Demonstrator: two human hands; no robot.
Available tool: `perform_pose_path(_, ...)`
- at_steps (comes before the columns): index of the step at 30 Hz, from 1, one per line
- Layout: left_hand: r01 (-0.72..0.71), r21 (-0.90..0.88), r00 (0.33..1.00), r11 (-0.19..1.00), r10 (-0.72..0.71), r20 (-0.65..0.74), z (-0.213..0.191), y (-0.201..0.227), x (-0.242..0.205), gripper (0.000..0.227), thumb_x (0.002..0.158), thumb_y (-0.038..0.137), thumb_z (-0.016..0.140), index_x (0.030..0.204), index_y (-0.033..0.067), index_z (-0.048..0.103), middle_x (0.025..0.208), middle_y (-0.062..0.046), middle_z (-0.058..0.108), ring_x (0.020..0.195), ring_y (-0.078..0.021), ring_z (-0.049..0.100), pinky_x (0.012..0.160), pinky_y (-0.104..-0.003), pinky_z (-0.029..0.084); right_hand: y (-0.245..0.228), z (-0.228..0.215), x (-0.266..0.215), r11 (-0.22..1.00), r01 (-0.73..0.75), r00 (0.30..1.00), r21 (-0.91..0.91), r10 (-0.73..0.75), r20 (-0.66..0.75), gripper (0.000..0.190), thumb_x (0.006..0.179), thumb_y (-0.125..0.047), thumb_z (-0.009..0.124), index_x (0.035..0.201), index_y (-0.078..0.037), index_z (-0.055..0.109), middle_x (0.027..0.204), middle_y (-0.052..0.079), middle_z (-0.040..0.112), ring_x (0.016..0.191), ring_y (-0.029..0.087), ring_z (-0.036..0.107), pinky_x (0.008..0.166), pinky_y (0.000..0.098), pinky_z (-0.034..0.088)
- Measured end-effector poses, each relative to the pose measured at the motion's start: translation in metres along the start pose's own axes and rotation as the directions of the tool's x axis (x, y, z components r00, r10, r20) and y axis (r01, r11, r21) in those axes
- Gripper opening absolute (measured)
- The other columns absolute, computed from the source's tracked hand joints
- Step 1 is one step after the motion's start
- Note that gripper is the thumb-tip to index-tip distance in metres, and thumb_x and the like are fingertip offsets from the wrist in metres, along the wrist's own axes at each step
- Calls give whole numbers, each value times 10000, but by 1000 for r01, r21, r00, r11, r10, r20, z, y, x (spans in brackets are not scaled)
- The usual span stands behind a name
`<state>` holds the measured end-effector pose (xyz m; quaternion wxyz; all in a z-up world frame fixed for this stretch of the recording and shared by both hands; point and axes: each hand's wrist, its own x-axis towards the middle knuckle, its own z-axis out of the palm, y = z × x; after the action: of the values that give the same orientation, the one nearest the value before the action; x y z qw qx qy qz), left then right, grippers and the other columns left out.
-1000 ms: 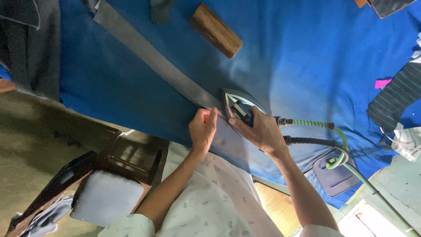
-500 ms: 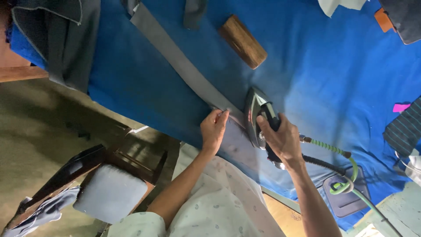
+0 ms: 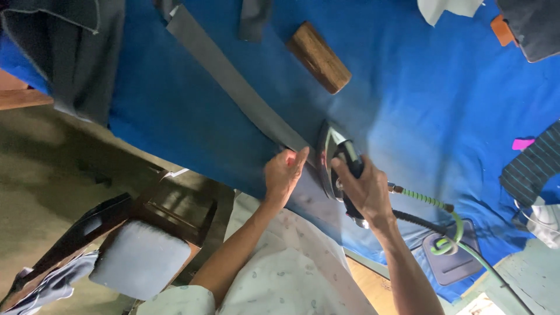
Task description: The person is ironing long strips of fabric on a padded surface using an electric iron.
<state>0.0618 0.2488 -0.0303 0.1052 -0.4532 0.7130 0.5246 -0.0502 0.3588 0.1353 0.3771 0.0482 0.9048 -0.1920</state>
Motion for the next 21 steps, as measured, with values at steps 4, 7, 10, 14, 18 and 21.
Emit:
perform_pose_path(4,9,45,994,999,-14,105,18,-11,1,582,880,722,630,802,157,748,575,-70,669,672,-289,725,670,-377,555,11,-16,10,982,-104,993,154,110,-33,612,932,-685,596,908,-73,611,700,186,664,629,298,705,512,381,577)
perform_pose_path(7,50,41,992,998,-54,111,25,-23,3,484,863,619,681,751,151,730,525,-42,657,634,-242,715,667,-344,560,40,-15,24,981,-97,991,171,112,-78,651,953,-676,579,910,-27,582,713,234,638,636,313,696,498,380,577)
perform_pose_path(10,67,-31,992,997,-63,111,20,-18,2,414,860,513,720,669,147,688,506,-32,643,593,-193,695,641,-303,539,51,-12,29,984,-90,989,156,106,-100,669,945,-681,585,908,-13,574,727,255,626,673,356,704,485,443,570)
perform_pose_path(14,-15,-62,998,998,19,66,28,-36,5,352,879,432,738,721,119,701,577,-96,658,621,-233,683,627,-332,507,51,3,26,992,-73,991,99,84,-108,695,867,-770,594,880,-76,607,747,209,665,749,374,721,577,491,532)
perform_pose_path(18,-59,-28,996,998,60,58,21,-28,-1,334,912,418,722,792,106,706,620,-110,639,651,-281,670,660,-386,528,30,4,15,999,2,990,47,5,-139,691,852,-761,626,860,-69,612,718,222,665,737,381,725,597,463,541)
perform_pose_path(21,-134,67,988,989,138,-71,22,-25,-2,129,896,306,749,973,204,735,559,-11,605,568,-222,667,626,-352,561,11,5,4,996,67,993,66,-60,-101,614,824,-695,687,826,-89,592,642,178,661,654,351,722,552,446,528)
